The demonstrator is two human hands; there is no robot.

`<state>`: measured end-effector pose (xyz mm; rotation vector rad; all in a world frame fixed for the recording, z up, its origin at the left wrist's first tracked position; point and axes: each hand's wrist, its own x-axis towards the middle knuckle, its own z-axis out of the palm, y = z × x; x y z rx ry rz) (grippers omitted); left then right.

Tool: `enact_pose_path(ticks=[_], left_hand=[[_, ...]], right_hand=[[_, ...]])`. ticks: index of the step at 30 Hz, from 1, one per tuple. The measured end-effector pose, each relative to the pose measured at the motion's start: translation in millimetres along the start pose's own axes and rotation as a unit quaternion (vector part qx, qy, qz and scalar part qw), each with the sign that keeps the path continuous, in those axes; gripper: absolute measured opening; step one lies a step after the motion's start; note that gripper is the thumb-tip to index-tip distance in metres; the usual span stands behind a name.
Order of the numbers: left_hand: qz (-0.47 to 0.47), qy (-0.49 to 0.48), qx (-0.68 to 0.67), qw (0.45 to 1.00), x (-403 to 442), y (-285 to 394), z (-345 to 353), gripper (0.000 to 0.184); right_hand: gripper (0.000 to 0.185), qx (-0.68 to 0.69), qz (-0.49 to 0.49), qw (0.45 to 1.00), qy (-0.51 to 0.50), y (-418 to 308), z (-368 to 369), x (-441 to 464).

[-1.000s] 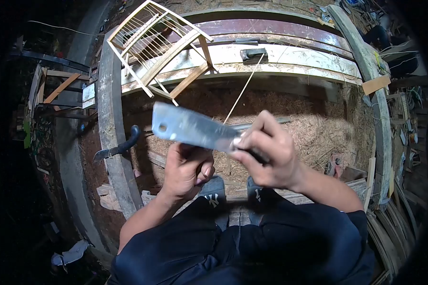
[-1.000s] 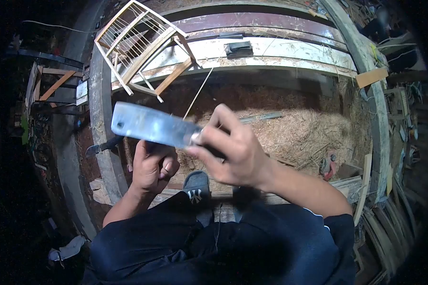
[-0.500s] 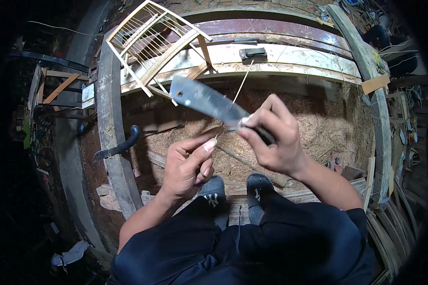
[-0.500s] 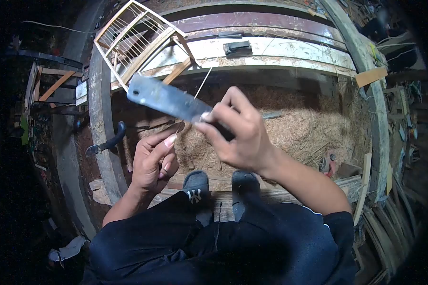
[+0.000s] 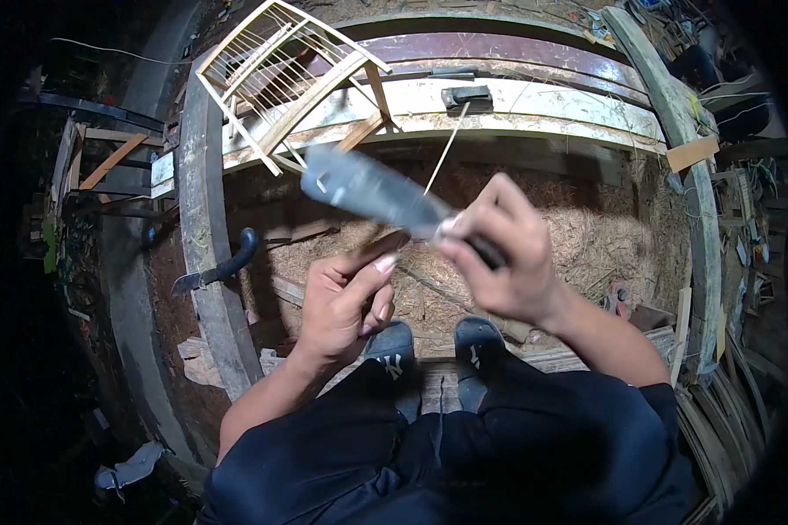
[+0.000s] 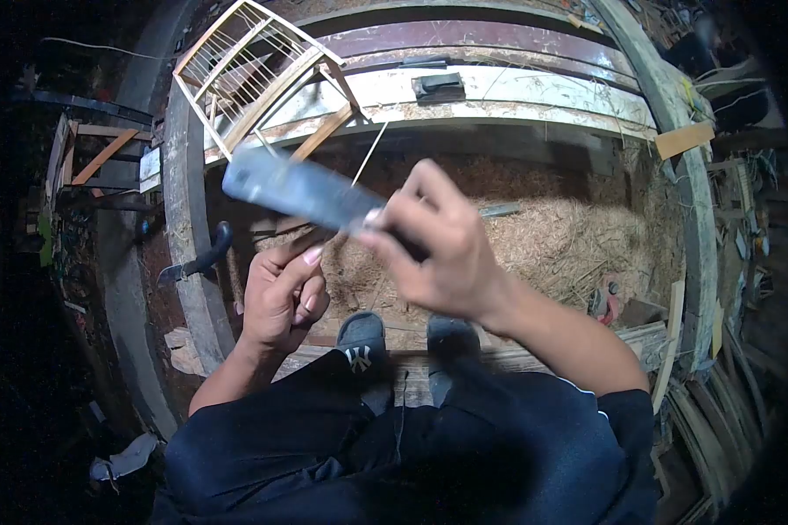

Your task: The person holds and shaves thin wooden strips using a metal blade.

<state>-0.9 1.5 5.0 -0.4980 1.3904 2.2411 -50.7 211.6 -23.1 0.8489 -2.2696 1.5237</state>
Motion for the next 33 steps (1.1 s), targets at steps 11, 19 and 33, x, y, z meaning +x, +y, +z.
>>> enact_pose_path(ticks=[11,19,33], left_hand=[[0.017,0.007,0.019,1.000,1,-4,-4,0.014],[0.020,-0.009,0.035,0.999,-1,-1,1,0.013],[0.022,0.002,0.052,0.998,-1,0,4,0.012]], right_hand=[[0.018,0.020,0.001,0.999,-0.025,-6,-1,-1],[0.017,0.022,-0.017,1.000,-0.003,-2,1,-1],[0.019,0.009,-0.015,1.000,-0.009,-2,0,-2]])
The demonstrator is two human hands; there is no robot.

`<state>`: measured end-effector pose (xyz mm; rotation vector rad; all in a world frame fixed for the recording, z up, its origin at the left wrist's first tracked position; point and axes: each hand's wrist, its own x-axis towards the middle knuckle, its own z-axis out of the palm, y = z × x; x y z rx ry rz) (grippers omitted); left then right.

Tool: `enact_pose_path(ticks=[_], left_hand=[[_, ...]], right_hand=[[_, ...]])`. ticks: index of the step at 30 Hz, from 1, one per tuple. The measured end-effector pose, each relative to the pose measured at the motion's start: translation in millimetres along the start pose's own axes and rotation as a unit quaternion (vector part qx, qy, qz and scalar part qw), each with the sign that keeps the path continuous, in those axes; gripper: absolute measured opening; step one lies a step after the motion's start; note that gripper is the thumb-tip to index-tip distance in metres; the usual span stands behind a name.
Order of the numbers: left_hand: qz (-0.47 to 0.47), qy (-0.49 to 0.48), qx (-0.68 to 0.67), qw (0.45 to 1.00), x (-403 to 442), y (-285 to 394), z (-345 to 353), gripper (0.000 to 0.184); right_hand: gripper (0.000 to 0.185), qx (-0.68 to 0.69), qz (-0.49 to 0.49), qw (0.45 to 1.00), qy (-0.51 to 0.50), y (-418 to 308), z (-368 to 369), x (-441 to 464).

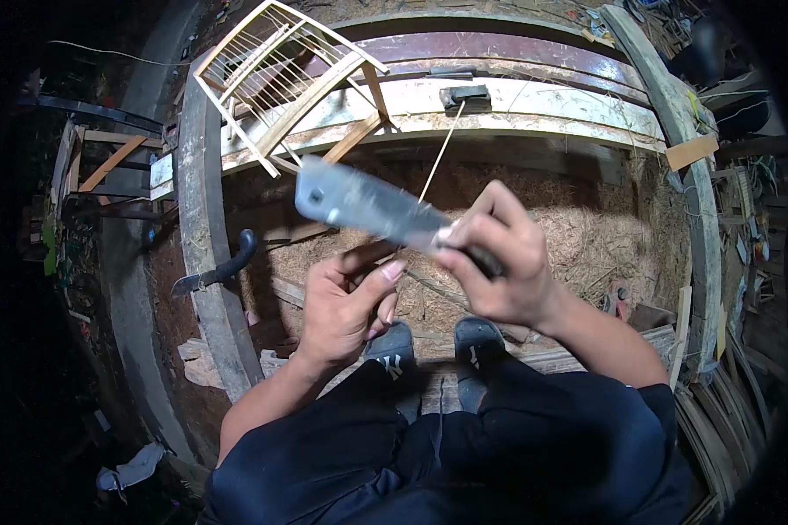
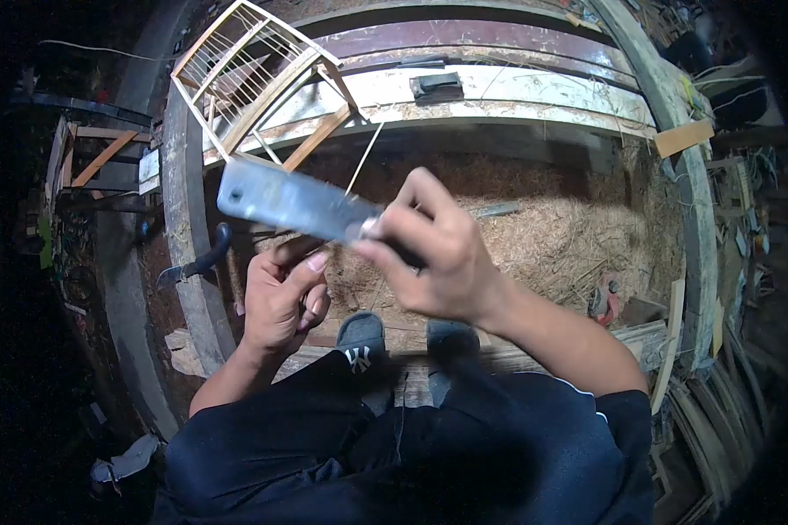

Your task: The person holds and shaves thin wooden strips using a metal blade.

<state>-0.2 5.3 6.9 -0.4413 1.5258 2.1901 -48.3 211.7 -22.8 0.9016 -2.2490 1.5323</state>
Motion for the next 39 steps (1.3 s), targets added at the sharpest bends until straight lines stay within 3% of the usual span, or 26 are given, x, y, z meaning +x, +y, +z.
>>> enact_pose_path(ticks=[1,4,5,7,9,11,13,18,21,23,25,26,29,30,33,35,39], left_hand=[[-0.002,0.002,-0.006,1.000,-1,0,1,0.013],[0.082,0.037,-0.011,0.996,-4,-15,-2,0.020],[0.005,0.009,-0.003,1.000,-6,-11,-9,0.024],[0.049,0.011,0.010,0.999,1,-13,-8,0.023],[-0.001,-0.008,0.035,0.999,0,-1,-2,0.021],[0.017,-0.018,0.019,1.000,1,-5,-6,0.023],[0.069,0.062,0.015,0.996,-6,-11,3,0.027],[-0.007,-0.015,0.041,0.999,2,-2,-5,0.016],[0.036,0.011,0.029,0.999,2,-9,-7,0.024],[0.039,0.038,0.029,0.998,-3,-8,-2,0.023],[0.007,-0.001,0.015,1.000,2,-2,-2,0.016],[-0.010,0.000,0.053,0.999,2,0,-2,0.012],[0.023,-0.018,0.053,0.998,3,-4,-9,0.011],[0.065,0.040,0.014,0.997,-2,-11,-2,0.009],[0.015,-0.021,0.043,0.999,3,-2,-6,0.015],[-0.001,-0.013,0.053,0.999,2,-2,-4,0.025],[0.060,0.026,0.014,0.998,-4,-12,-6,0.012]], right_hand=[[0.018,-0.004,0.021,1.000,0.020,2,0,0],[0.019,0.050,-0.011,0.998,-0.044,-10,3,-7],[0.019,0.050,-0.010,0.998,-0.044,-9,2,-7],[0.018,0.031,-0.016,0.999,-0.038,-5,1,-4],[0.016,-0.002,0.039,0.999,0.018,3,-1,1],[0.016,-0.007,-0.024,1.000,0.000,5,-1,1],[0.016,0.054,0.002,0.998,-0.041,-12,4,-8],[0.020,-0.013,0.055,0.998,0.015,9,-1,1],[0.018,0.033,0.011,0.998,-0.049,-4,0,-4],[0.018,0.069,0.011,0.997,-0.031,-8,5,-5],[0.019,0.011,0.005,1.000,-0.006,7,2,-1],[0.018,-0.004,0.047,0.999,0.000,10,-2,0],[0.018,0.032,0.015,0.999,-0.038,-2,-3,-1],[0.018,0.053,0.005,0.997,-0.054,-10,1,-4],[0.018,0.033,0.013,0.999,-0.024,2,0,-3],[0.016,0.007,0.076,0.997,-0.006,7,-5,1],[0.018,0.078,0.009,0.996,-0.043,-13,1,-4]])
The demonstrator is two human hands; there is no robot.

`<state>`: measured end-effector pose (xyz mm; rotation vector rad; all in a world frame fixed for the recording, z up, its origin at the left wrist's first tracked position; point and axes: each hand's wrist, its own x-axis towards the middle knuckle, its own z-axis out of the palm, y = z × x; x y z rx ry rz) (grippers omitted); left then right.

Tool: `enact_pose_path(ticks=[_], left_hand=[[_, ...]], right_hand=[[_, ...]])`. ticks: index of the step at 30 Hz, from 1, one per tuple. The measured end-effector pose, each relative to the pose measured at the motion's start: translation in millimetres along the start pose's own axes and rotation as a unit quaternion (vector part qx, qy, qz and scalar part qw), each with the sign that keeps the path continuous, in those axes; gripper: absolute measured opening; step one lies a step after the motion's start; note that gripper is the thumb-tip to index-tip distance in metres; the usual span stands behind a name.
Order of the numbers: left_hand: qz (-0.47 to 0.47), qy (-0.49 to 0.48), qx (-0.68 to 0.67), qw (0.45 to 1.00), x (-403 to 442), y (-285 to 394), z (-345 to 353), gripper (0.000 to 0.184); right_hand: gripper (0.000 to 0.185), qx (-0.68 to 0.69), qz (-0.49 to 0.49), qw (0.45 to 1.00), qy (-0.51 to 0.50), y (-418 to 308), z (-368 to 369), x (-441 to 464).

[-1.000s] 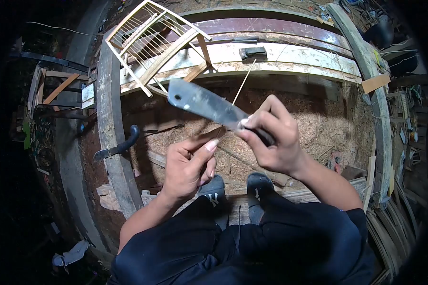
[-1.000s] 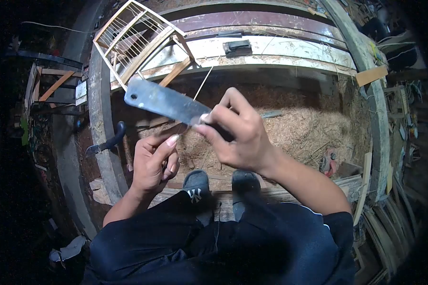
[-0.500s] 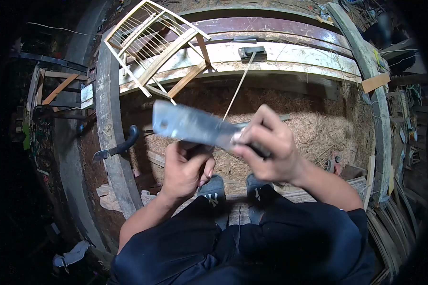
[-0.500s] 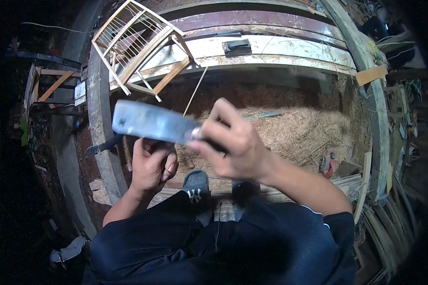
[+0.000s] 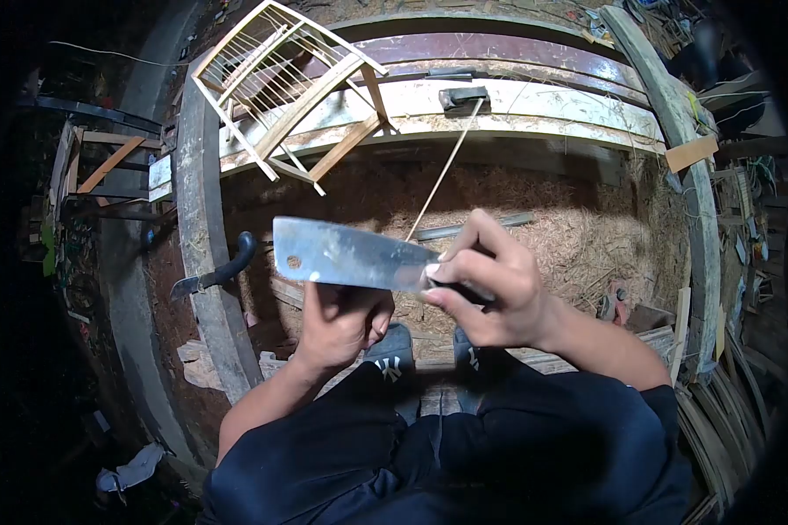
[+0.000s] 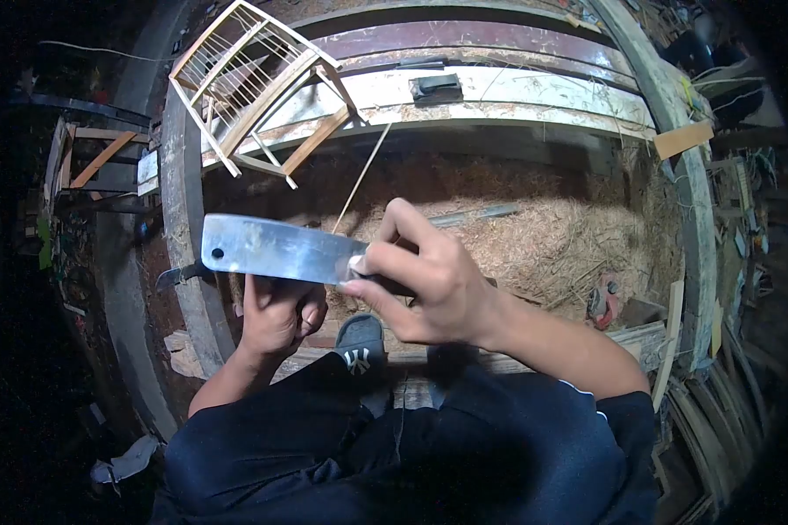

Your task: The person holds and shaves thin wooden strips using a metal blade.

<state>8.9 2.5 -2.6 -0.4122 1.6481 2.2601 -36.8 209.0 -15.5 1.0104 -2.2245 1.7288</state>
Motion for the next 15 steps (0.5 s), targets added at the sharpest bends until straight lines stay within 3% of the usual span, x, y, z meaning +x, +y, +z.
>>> enact_pose_path(ticks=[6,8,10,12,14,15], left_hand=[[-0.048,-0.059,0.047,0.996,3,10,4,0.013],[0.026,0.022,0.041,0.999,-2,-1,6,0.021],[0.042,-0.012,0.024,0.999,0,-1,-2,0.024],[-0.035,-0.082,0.083,0.993,5,7,-6,0.021],[-0.036,-0.064,0.039,0.997,2,6,4,0.019],[0.008,-0.029,0.037,0.999,-1,1,6,0.019]], right_hand=[[0.018,-0.085,0.033,0.995,0.045,15,-9,4],[0.018,-0.007,-0.006,1.000,-0.013,0,0,-2],[0.018,-0.010,-0.013,1.000,-0.013,4,-3,1],[0.018,-0.086,0.041,0.995,0.027,16,-11,4],[0.018,-0.089,0.034,0.995,0.034,15,-9,3],[0.018,-0.050,0.011,0.999,0.009,6,-5,1]])
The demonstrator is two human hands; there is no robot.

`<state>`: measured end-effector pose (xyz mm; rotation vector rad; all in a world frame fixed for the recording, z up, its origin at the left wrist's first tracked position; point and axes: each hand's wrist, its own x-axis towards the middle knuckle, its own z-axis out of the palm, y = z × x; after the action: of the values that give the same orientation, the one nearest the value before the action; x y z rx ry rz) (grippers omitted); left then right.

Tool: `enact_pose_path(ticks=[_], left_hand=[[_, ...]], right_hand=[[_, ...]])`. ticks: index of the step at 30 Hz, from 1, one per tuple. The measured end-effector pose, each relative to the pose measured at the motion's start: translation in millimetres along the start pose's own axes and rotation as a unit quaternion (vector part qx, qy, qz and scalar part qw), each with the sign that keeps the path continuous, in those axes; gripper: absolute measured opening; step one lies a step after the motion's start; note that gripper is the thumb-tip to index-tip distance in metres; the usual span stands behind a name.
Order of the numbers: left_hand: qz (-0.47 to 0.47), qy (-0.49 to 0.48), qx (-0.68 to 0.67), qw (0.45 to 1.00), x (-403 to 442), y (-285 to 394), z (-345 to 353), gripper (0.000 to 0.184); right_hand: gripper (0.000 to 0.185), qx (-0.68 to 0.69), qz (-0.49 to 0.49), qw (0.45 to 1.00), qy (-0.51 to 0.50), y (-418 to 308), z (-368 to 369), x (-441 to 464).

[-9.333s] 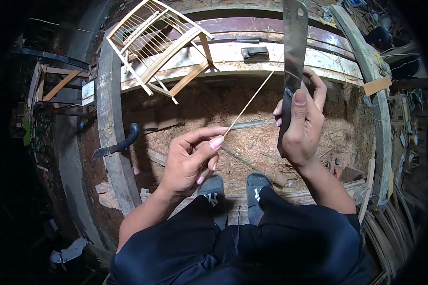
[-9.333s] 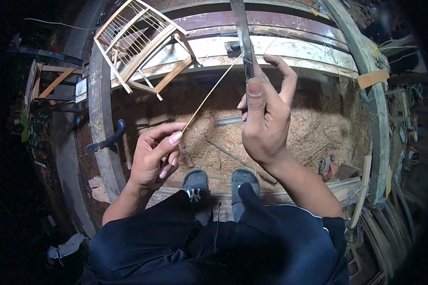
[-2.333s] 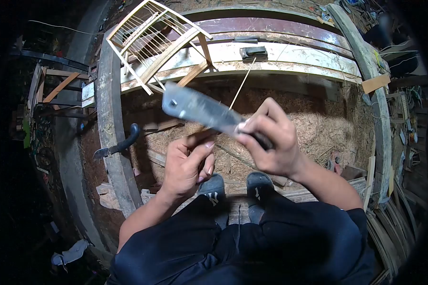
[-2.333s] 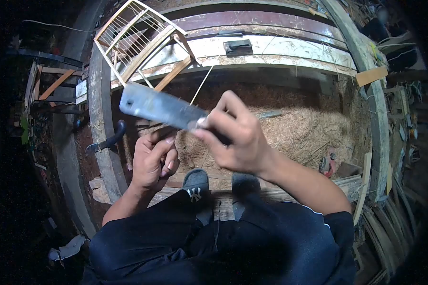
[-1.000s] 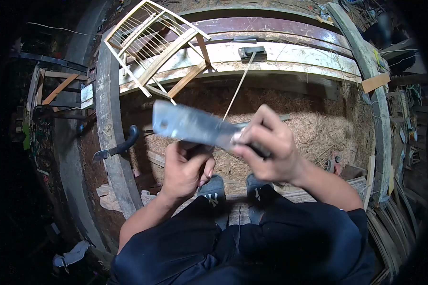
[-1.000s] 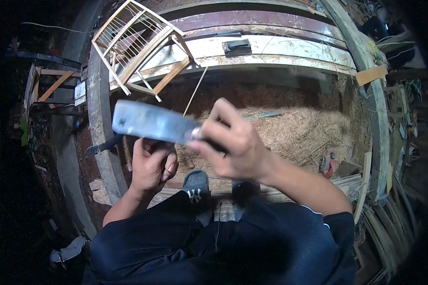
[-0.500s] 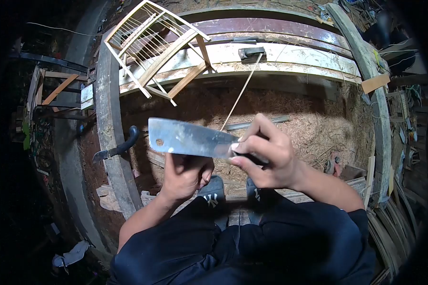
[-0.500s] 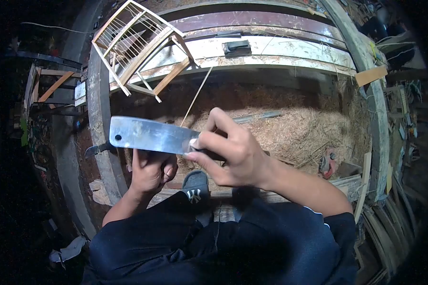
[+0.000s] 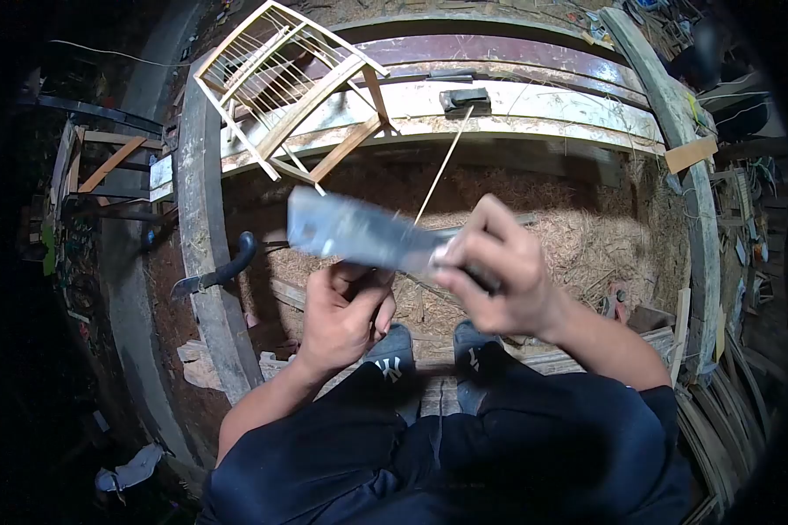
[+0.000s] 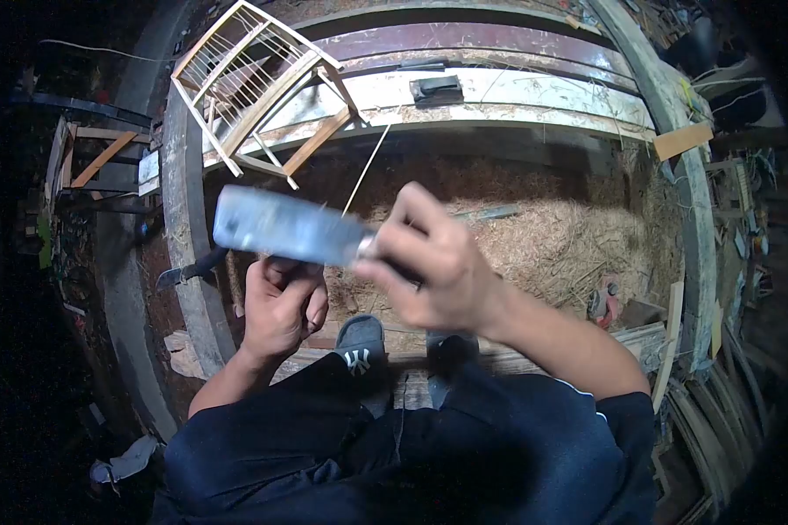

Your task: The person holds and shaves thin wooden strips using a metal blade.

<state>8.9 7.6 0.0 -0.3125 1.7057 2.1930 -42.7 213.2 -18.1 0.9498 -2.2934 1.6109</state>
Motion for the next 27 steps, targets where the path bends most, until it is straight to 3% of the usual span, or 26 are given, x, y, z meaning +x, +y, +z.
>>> enact_pose_path(ticks=[1,3,5,7,9,10,14,22,27], left_hand=[[0.042,0.036,0.000,0.998,-2,-4,1,0.021],[0.039,-0.009,0.080,0.996,-1,0,-5,0.028],[0.000,-0.034,0.060,0.998,6,8,0,0.029],[0.004,-0.047,0.086,0.995,5,7,-3,0.031],[0.014,-0.049,0.087,0.995,4,8,-2,0.031],[0.013,-0.048,0.086,0.995,4,8,-2,0.031],[0.014,-0.058,0.091,0.994,4,8,1,0.030],[0.021,-0.074,0.101,0.992,3,6,2,0.029],[-0.050,-0.078,0.091,0.992,4,11,3,0.029]], right_hand=[[0.018,0.040,-0.024,0.999,-0.024,-6,2,-3],[0.019,0.040,-0.021,0.998,-0.036,0,-1,-4],[0.018,-0.095,-0.018,0.994,0.050,28,-12,6],[0.024,-0.064,0.169,0.972,0.150,47,-19,11],[0.032,0.168,0.311,0.915,0.195,40,-29,15],[0.038,0.205,0.353,0.894,0.184,31,-34,20],[0.029,0.271,0.362,0.873,0.185,11,-31,31],[0.020,0.278,0.361,0.868,0.196,7,-28,36],[0.016,0.255,0.343,0.882,0.198,6,-25,33]])
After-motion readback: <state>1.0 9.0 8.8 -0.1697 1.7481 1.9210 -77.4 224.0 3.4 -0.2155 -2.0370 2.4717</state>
